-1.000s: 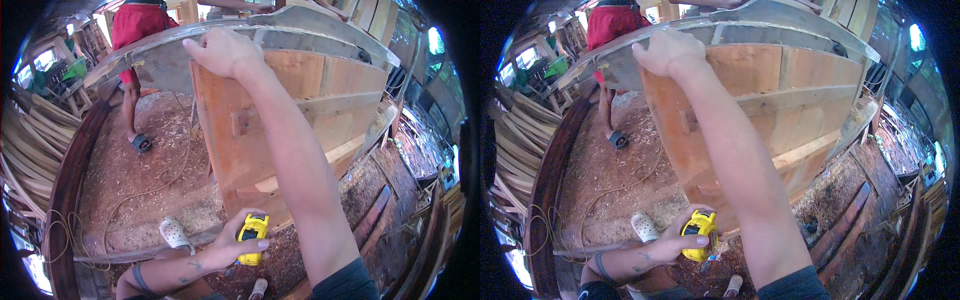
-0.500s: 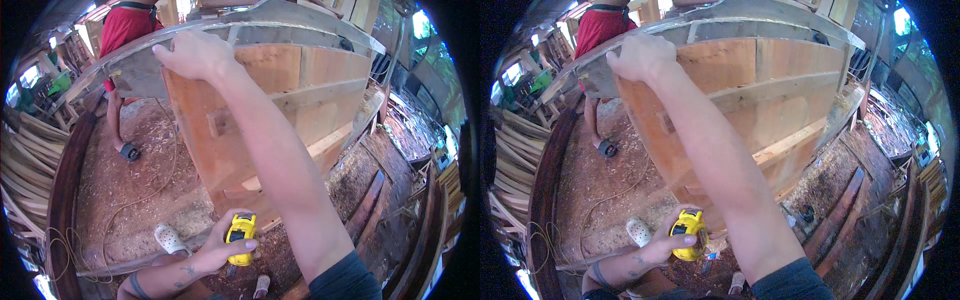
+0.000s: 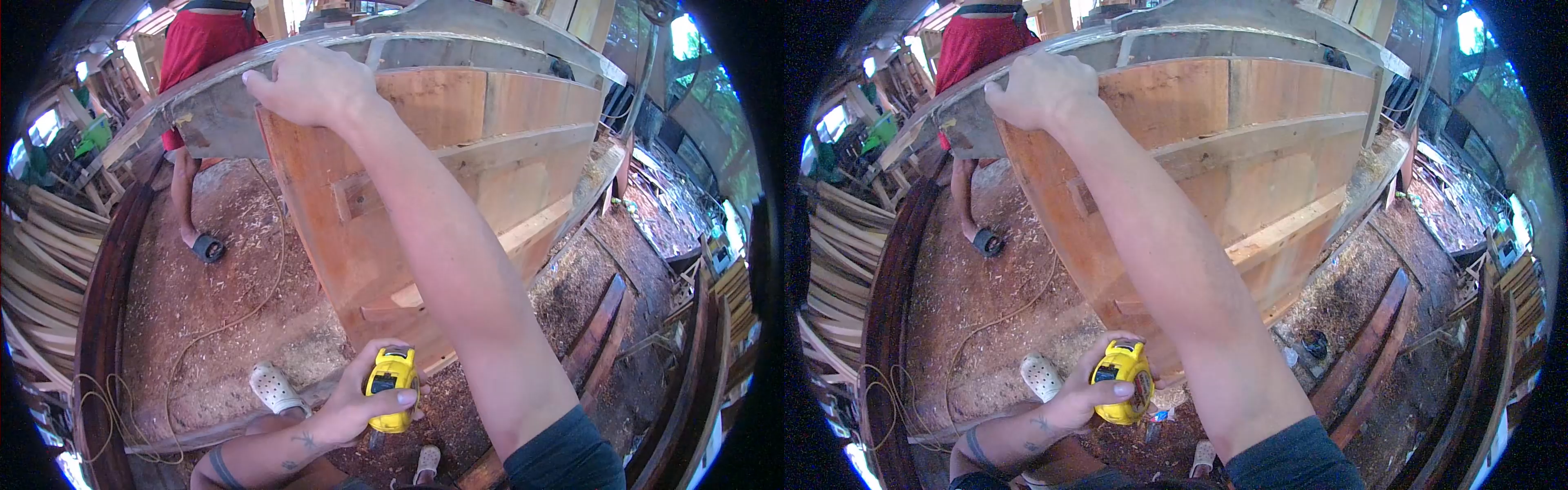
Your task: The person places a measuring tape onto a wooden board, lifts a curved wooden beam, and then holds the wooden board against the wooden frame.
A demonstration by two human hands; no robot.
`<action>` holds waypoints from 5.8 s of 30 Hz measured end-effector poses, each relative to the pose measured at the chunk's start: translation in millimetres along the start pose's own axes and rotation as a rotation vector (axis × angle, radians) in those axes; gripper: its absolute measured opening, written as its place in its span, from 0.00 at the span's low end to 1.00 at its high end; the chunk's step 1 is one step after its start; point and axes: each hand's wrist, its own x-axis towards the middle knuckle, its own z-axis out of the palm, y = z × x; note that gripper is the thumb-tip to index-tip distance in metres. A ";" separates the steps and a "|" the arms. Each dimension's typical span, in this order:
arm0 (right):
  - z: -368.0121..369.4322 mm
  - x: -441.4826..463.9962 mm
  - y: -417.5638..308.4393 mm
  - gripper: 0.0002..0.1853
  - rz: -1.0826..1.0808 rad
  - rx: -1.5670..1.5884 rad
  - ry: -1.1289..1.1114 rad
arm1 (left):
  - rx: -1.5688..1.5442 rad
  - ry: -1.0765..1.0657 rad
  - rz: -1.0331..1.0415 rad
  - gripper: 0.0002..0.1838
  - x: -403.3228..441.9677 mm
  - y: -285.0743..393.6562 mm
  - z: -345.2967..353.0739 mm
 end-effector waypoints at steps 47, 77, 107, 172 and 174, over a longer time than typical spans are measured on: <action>-5.5 -7.5 3.6 0.22 -0.028 0.101 -0.029 | 0.151 0.252 0.047 0.41 -2.7 -3.6 23.9; -7.3 -5.2 -2.2 0.27 -0.004 0.087 0.009 | 0.108 0.086 -0.011 0.36 -4.3 2.2 6.5; -10.4 -7.3 -2.8 0.30 0.026 0.064 -0.020 | 0.169 0.098 -0.006 0.40 -6.6 1.3 6.4; -0.4 3.4 -2.7 0.28 0.058 -0.069 -0.055 | 0.093 0.039 0.026 0.33 -2.3 0.8 0.7; 1.1 3.8 -2.3 0.28 0.050 -0.063 -0.052 | 0.076 0.037 0.029 0.33 -1.1 -1.6 -0.4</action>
